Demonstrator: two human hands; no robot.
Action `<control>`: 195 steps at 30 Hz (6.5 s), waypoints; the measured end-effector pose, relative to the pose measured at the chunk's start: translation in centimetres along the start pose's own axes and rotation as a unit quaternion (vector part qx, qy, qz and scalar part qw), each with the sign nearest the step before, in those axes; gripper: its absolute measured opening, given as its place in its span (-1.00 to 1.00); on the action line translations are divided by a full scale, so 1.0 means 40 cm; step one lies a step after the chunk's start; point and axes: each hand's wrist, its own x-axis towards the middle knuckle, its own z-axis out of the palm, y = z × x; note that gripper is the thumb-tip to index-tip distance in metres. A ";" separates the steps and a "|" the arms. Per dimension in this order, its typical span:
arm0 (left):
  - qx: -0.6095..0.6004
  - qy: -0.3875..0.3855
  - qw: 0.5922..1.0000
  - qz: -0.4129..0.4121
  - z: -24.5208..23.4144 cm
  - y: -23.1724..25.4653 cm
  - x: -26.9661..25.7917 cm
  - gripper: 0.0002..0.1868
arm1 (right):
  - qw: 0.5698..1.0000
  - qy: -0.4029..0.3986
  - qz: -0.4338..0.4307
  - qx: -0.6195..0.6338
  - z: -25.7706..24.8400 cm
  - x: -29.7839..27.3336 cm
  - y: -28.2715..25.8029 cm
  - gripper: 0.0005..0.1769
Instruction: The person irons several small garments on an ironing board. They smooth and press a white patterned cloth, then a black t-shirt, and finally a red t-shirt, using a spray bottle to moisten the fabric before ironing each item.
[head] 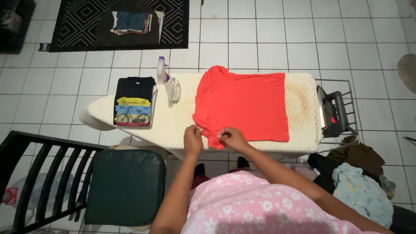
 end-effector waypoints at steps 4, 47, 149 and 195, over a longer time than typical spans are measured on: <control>-0.147 -0.066 0.943 -0.292 -0.021 0.015 0.029 -0.93 | 0.996 -0.005 -0.067 -0.054 0.002 -0.029 -0.057 -0.88; 0.053 -0.010 0.990 -0.134 -0.016 0.007 0.081 -0.70 | 0.829 -0.102 -0.450 -0.316 0.009 -0.151 -0.137 -0.80; 0.270 -0.204 0.934 0.115 0.202 0.159 0.303 -0.16 | 0.869 0.032 -0.274 -0.411 -0.246 0.287 -0.205 -0.36; -0.071 -0.015 0.997 0.040 -0.097 0.253 0.144 -0.74 | 0.970 0.234 0.073 0.010 -0.292 -0.219 -0.310 -0.46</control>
